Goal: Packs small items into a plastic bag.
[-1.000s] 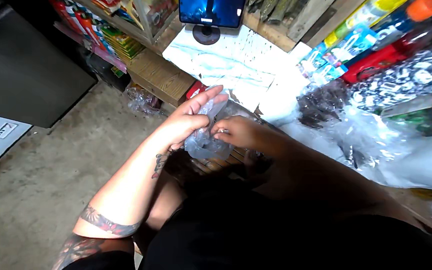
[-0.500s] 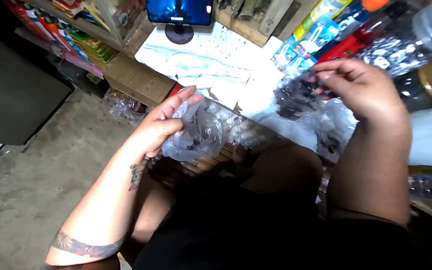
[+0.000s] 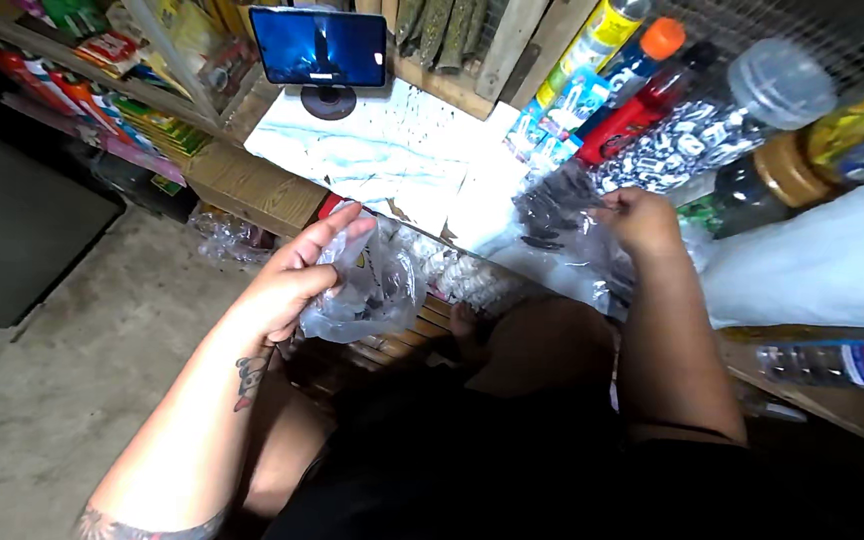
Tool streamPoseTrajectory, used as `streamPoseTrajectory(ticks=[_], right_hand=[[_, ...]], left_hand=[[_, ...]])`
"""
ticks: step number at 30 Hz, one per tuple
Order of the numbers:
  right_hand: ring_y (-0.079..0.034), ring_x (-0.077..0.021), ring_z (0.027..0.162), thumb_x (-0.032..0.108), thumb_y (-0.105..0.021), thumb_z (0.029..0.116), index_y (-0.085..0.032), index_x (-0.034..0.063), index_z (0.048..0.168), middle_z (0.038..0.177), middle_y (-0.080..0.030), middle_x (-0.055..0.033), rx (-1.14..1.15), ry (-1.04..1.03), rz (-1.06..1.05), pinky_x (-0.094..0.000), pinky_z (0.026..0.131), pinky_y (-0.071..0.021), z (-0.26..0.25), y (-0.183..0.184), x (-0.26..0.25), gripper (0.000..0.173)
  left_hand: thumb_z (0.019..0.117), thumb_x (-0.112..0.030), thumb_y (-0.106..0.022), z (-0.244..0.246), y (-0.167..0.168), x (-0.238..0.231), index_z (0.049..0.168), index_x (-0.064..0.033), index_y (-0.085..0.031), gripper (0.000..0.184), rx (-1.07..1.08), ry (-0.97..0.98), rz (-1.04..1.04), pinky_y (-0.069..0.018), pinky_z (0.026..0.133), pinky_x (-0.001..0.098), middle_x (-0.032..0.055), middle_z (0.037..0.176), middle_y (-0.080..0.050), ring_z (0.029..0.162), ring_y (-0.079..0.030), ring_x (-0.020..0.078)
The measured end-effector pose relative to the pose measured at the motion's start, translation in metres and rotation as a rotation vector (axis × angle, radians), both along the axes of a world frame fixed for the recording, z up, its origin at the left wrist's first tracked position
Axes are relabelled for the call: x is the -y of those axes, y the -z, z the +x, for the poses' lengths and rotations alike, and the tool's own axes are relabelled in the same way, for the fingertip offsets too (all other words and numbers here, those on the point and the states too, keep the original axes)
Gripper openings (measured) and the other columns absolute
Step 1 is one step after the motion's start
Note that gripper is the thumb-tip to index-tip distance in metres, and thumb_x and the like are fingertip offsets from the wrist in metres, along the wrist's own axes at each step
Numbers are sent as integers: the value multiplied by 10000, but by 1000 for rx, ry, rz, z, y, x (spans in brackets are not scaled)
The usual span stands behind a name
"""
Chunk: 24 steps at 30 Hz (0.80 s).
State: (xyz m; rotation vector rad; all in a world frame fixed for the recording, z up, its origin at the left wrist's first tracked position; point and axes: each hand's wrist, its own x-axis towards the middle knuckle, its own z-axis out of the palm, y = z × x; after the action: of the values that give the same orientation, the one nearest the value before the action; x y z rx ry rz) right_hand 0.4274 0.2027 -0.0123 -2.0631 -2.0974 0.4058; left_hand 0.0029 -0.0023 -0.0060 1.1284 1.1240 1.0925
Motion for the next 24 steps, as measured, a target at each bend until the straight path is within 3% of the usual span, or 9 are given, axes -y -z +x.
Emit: streamPoseTrajectory(ticks=[6,12,16,20,24], right_hand=[[-624,-464,1186,187,-651,1019,-695,1,1249,1221,-680,-281,-86,31,86,-680,1035,-422,3,-18,1,299],[-620,-462,1202,149,-588,1040,-699,34,1264,1249,-673,-277,-101,-12,126,-688,1039,-417,6,-31,1,275],[-656,-360,1156,147,-551,1054,-677,30,1288,1236,-680,-245,-221,-48,157,-564,1046,-473,3,-43,-1,290],[-652,-231,908,202,-512,1080,-621,1,1312,1111,-673,-207,-301,-105,143,-454,892,-530,-8,-59,2,326],[-611,-243,822,274,-478,1088,-621,37,1292,1046,-646,-195,-254,-197,122,-508,783,-520,-26,-72,7,343]], left_hand=[[811,8,-478,0,0,-1,1590,-120,-325,804,-4,-3,6,-517,679,168,-13,1513,-537,1034,-651,29],[812,2,-490,1,-1,-2,1592,-120,-326,806,-2,9,-10,-536,756,188,-6,1516,-535,1105,-643,49],[816,8,-483,1,-2,-1,1593,-121,-323,804,-2,5,-15,-542,795,202,3,1517,-533,1142,-633,57],[810,7,-484,2,-3,-2,1590,-116,-322,807,-1,3,-22,-533,716,192,-4,1518,-529,1052,-649,45],[810,6,-489,1,-2,-3,1591,-99,-315,808,2,19,-19,-552,832,252,15,1521,-521,1162,-624,88]])
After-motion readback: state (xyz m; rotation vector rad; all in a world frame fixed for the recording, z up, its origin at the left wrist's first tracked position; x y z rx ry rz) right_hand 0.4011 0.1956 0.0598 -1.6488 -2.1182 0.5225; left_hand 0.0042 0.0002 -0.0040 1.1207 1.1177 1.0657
